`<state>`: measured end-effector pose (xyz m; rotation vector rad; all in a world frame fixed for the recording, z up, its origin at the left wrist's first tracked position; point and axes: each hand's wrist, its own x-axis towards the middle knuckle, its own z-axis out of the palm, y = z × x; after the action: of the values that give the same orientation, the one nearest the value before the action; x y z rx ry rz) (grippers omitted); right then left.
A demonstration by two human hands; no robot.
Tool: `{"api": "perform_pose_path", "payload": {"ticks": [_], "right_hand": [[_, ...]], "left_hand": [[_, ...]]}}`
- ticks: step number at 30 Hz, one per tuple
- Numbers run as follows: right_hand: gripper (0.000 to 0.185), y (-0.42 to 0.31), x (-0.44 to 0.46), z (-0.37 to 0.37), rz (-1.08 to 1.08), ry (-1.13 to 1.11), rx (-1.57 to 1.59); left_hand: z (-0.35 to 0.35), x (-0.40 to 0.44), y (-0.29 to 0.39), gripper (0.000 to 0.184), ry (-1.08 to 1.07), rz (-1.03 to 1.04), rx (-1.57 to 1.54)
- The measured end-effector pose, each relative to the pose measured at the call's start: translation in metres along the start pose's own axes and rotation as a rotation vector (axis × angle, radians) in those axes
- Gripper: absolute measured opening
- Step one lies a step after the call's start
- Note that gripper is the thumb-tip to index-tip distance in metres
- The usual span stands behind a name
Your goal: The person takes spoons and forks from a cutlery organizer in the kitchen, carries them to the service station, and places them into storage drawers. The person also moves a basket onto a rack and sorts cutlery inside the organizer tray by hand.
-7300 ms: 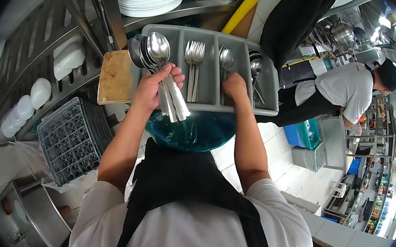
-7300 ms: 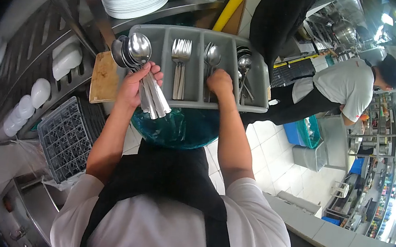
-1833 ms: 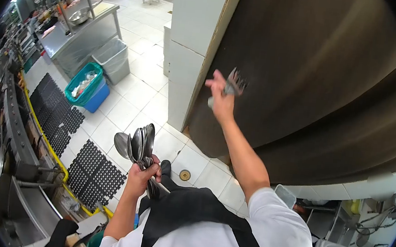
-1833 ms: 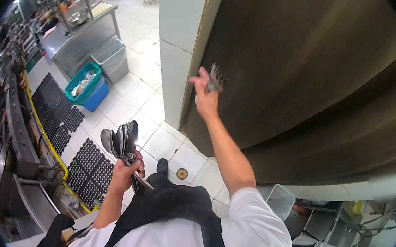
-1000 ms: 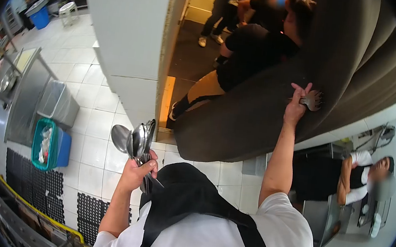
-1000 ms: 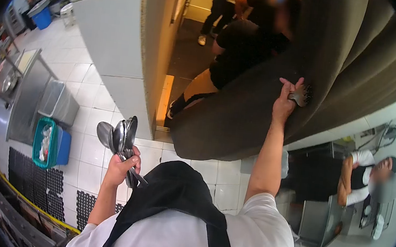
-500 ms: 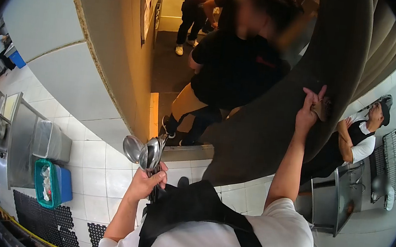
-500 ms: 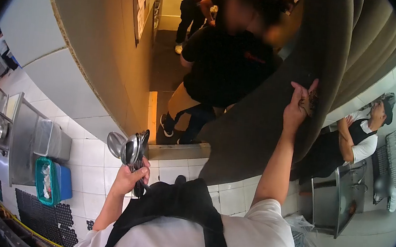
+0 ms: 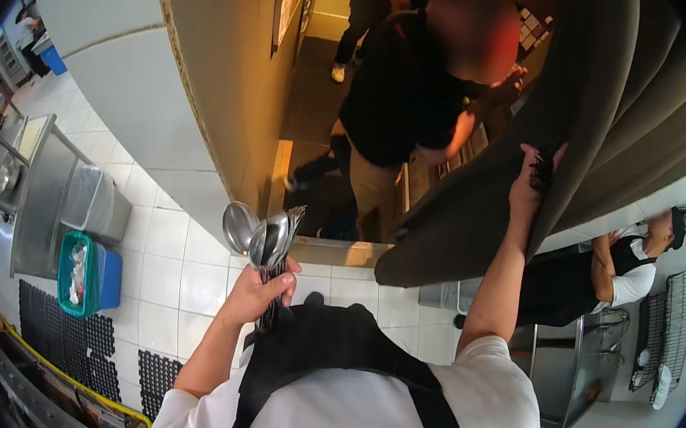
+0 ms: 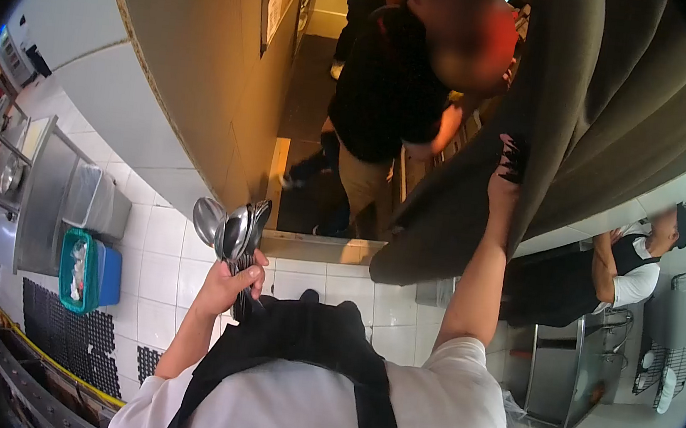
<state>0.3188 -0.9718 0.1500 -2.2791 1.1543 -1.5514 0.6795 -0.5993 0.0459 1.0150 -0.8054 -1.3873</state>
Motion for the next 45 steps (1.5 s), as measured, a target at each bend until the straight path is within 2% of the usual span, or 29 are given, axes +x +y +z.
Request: {"api": "perform_pose_path", "payload": {"ticks": [4,7,13,15,18,20,22,23,25,34,37,40,42,43,45], "right_hand": [[0.027,0.006,0.003,0.020,-0.087,0.074,-0.085],[0.032,0.024,0.007,0.032,-0.315,0.160,-0.359],[0.032,-0.001,0.023,0.050,-0.134,0.112,-0.408],[0.028,0.041,0.034,0.056,-0.263,0.134,-0.592],[0.023,0.017,0.047,0.076,-0.206,-0.015,0.071],[0.026,0.033,0.059,0.095,-0.294,-0.177,-0.201],[0.026,0.047,0.047,0.110,-0.191,-0.195,-0.147],[0.025,0.036,0.048,0.121,-0.055,-0.102,0.039],[0.025,0.032,0.065,0.128,0.086,0.008,0.191],[0.045,0.053,0.109,0.067,0.123,0.055,-0.066],[0.046,0.075,0.117,0.023,0.010,0.137,-0.317],[0.037,0.044,0.117,-0.025,0.110,0.300,-0.480],[0.036,0.039,0.114,-0.071,-0.042,0.339,-0.670],[0.034,0.038,0.108,-0.102,-0.139,0.373,-0.962],[0.032,0.018,0.106,-0.159,-0.084,0.623,-0.954]], "left_hand": [[0.005,-0.007,-0.004,0.026,0.048,-0.012,-0.045],[0.007,-0.011,-0.008,0.026,0.067,-0.026,-0.064],[0.008,-0.009,-0.010,0.026,0.076,-0.018,-0.055],[0.010,-0.003,-0.008,0.025,0.083,-0.001,-0.020],[0.016,0.018,0.000,0.024,0.064,0.014,0.022],[0.021,0.035,0.004,0.022,0.058,0.022,0.068],[0.031,0.050,0.010,0.019,0.067,0.076,0.076],[0.036,0.059,0.012,0.017,0.080,0.088,0.052],[0.041,0.069,0.017,0.018,0.078,0.085,0.031],[0.025,0.135,0.012,0.018,0.056,-0.021,-0.024],[0.013,0.172,0.013,0.018,-0.023,-0.036,-0.071],[0.005,0.206,0.028,0.019,-0.096,-0.003,-0.049],[0.001,0.228,0.036,0.018,-0.134,0.012,-0.050],[0.000,0.237,0.039,0.018,-0.140,0.009,-0.042],[-0.006,0.255,0.046,0.018,-0.153,-0.017,-0.028]]}}
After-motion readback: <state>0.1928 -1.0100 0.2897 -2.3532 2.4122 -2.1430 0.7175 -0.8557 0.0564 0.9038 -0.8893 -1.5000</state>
